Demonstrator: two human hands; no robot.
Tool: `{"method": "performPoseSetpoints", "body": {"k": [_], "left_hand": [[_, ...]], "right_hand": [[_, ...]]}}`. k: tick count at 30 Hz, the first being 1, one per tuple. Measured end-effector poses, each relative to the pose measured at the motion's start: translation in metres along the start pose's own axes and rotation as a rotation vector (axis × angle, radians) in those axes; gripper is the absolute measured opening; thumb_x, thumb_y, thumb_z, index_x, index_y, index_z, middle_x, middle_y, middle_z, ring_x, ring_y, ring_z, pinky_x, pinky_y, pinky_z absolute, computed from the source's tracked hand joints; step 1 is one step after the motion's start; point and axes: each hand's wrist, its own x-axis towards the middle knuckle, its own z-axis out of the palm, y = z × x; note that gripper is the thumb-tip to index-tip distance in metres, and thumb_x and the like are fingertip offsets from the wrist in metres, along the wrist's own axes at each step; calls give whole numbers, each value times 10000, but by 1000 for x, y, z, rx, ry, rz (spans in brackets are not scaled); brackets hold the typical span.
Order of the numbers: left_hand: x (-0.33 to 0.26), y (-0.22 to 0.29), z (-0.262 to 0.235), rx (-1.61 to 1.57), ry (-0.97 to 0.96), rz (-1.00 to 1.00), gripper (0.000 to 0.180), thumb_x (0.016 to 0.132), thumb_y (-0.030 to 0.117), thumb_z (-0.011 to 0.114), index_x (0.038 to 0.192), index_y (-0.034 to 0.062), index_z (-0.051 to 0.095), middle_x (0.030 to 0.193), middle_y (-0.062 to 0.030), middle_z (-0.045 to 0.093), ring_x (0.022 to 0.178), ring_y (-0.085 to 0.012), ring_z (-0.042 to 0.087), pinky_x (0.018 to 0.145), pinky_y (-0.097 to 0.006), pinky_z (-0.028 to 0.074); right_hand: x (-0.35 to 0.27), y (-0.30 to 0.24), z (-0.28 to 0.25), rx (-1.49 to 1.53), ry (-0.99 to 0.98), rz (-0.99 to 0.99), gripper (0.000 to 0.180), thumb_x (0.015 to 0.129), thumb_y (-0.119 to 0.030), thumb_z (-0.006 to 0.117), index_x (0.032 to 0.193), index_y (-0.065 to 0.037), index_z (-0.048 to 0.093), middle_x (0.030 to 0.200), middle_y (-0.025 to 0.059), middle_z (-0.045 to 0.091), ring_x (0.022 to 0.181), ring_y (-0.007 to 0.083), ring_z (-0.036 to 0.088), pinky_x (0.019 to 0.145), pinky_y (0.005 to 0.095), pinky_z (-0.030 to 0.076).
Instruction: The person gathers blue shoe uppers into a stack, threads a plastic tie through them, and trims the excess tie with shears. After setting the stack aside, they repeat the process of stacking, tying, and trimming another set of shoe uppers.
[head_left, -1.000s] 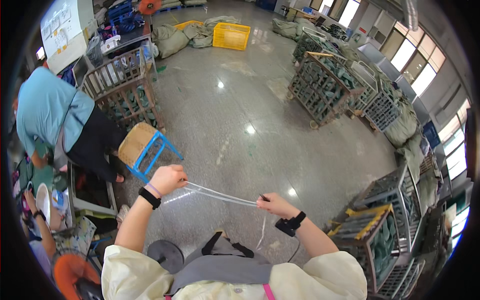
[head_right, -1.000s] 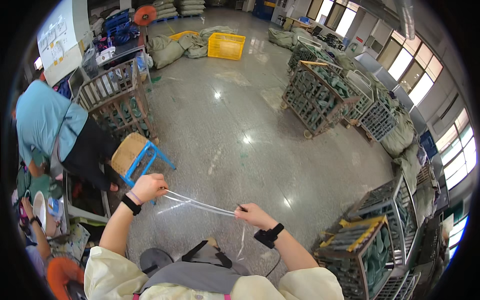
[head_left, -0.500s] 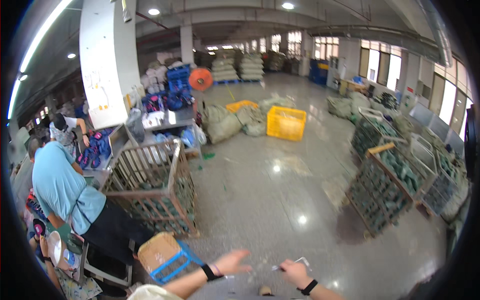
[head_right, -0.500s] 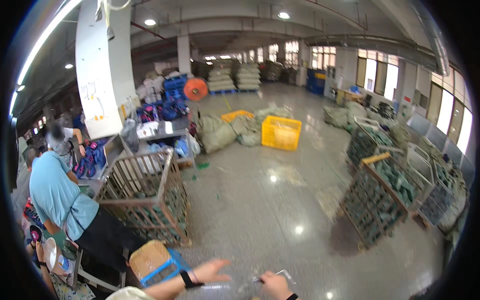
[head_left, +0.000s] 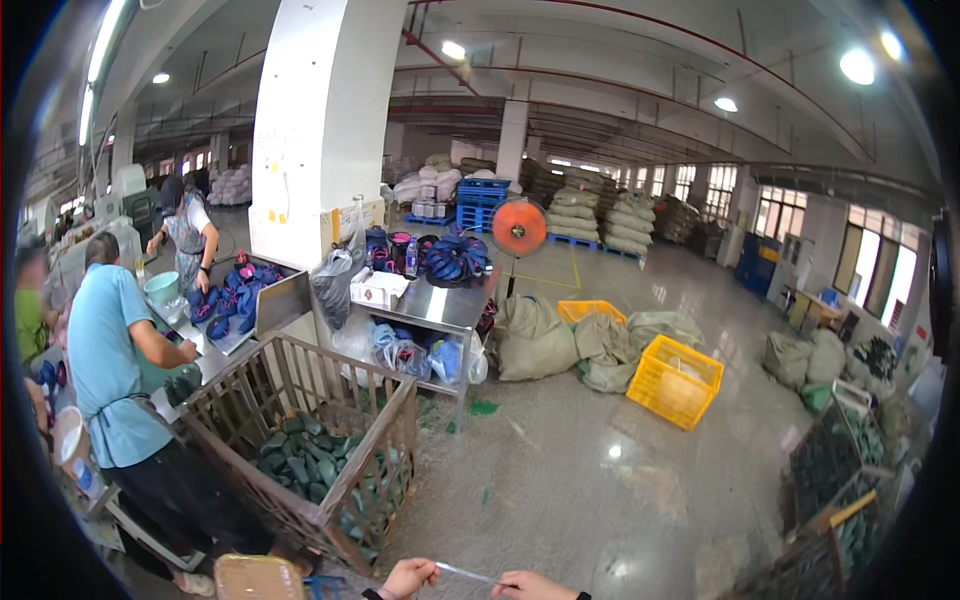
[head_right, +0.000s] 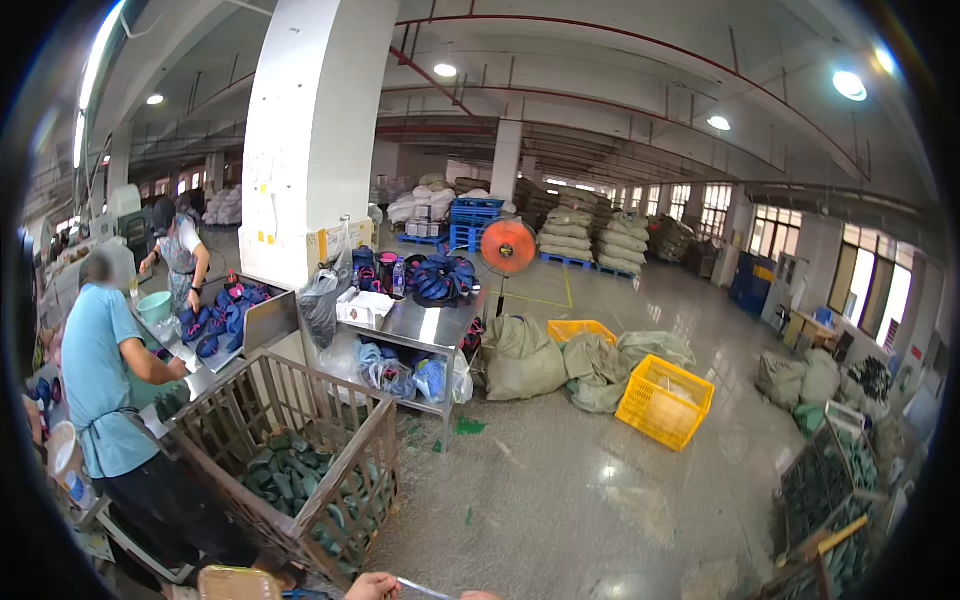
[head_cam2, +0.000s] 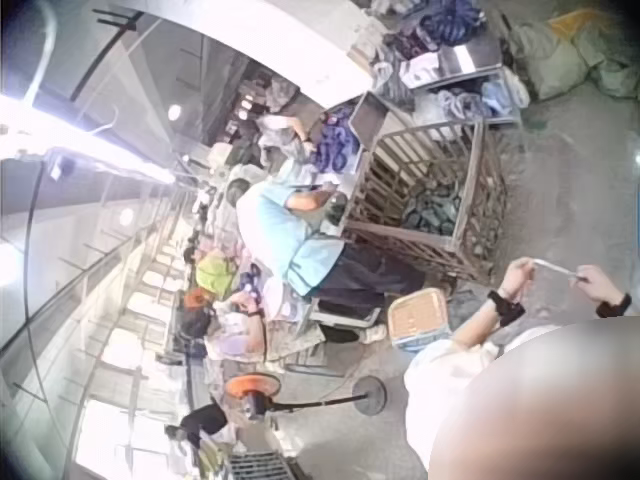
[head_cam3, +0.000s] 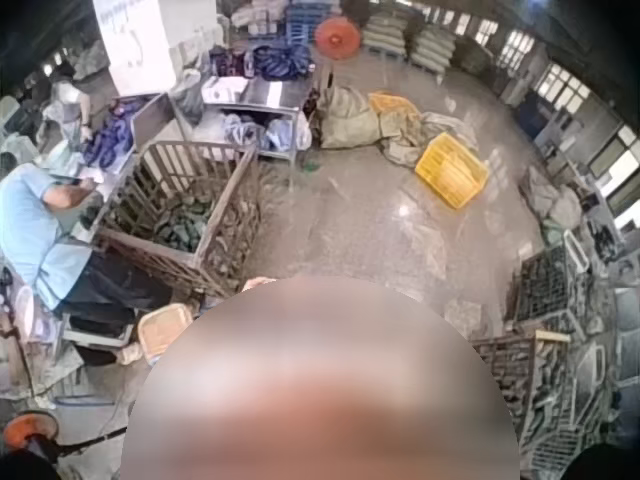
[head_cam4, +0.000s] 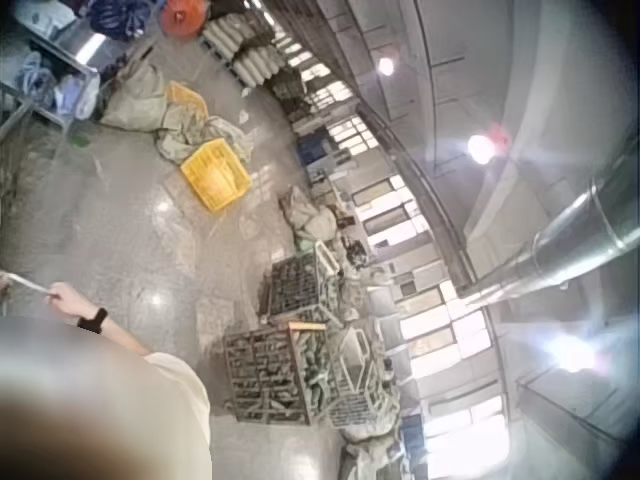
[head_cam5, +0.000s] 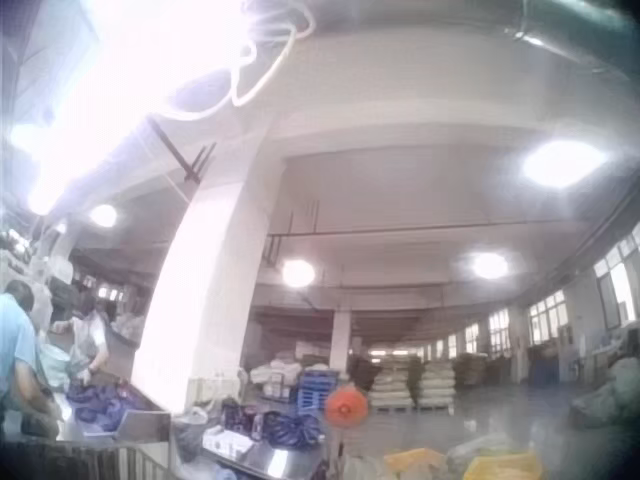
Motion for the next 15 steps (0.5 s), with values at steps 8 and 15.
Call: {"method": "performPoseSetpoints", "body": {"k": [8,15], "left_hand": [[204,156,123,-208,-665,-118,168,891,148,491,790,42,573,643,-15,549,561,-97,505,516,-234,425],[430,182,155,-971,-409,-275,158,903,202,480,893,61,551,573,29,411,473,-84,384,439,-236,370]], "right_hand": [[84,116,-161,626,931,371,304,907,-318,470,909,-20,528,701,11,489,618,123,455,517,267,392],[191,247,-298,1648,668,199,259,898,-367,476,850,-116,523,781,15,525,609,109,445,479,252,350]]}}
